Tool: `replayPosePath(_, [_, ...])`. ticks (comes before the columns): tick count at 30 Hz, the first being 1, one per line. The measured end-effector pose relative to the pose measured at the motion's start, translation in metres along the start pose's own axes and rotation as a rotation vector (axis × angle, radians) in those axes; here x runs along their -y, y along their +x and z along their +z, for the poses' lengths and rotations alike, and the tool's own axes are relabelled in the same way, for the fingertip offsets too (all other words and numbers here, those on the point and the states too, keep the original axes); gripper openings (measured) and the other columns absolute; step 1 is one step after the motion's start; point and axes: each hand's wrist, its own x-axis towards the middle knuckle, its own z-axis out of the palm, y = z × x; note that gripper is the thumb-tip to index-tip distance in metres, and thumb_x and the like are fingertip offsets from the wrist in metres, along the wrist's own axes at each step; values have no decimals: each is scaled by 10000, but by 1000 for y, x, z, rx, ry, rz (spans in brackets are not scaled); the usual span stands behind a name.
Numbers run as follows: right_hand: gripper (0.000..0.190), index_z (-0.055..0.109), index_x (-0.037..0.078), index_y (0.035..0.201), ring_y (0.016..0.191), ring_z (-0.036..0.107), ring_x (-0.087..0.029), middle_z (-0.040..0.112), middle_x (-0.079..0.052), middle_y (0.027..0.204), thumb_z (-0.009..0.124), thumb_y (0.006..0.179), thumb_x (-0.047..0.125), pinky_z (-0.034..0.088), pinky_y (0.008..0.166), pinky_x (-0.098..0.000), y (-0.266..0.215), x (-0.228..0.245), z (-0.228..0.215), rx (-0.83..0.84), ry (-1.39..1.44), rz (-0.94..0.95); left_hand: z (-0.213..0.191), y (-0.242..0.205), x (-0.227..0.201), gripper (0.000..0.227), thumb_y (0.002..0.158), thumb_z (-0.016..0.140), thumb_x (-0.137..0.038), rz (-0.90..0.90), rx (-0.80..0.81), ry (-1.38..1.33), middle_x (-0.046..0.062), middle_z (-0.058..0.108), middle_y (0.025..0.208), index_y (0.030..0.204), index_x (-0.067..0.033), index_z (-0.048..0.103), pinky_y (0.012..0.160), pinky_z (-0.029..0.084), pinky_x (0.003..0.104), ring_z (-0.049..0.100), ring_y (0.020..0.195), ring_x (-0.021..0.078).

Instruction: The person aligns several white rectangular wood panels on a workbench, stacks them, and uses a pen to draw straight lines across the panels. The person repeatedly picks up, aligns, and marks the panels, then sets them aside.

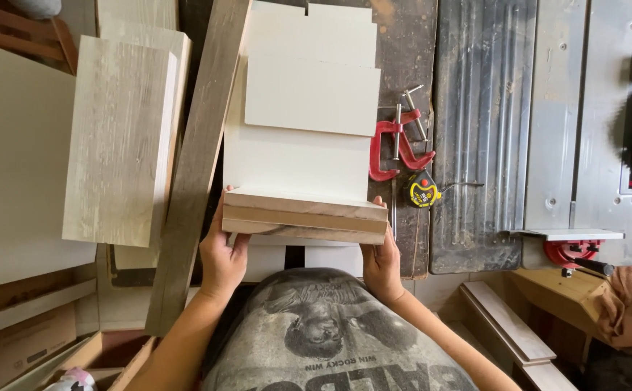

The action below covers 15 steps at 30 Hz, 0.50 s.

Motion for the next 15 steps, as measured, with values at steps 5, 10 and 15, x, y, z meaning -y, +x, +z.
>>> replayPosePath(5, [470, 486, -101, 1495, 1532, 319, -464, 404, -295, 1657, 571, 1064, 65, 331, 1215, -580, 0, 0, -1, 19, 5, 54, 2, -2, 9, 647, 1012, 689, -98, 28, 10, -10, 206, 536, 1581, 1593, 16, 426, 1054, 528, 530, 498, 1415, 390])
replayPosePath(10, [514, 476, -77, 1531, 1553, 301, -425, 404, -270, 1660, 581, 1034, 4, 259, 1265, -559, -2, -4, -1, 2, 53, 51, 4, 1, 5, 686, 981, 719, -91, 13, -7, -4, 201, 567, 1549, 1601, -11, 439, 1035, 550, 505, 525, 1385, 398])
replayPosePath(15, [459, 476, -21, 1520, 1625, 271, -324, 346, -218, 1704, 542, 1071, 48, 183, 1359, -469, -9, -10, 2, 16, 69, 88, 3, -7, 27, 662, 1073, 663, -233, 94, 0, 5, 105, 624, 1538, 1657, -161, 360, 918, 627, 307, 796, 1106, 229])
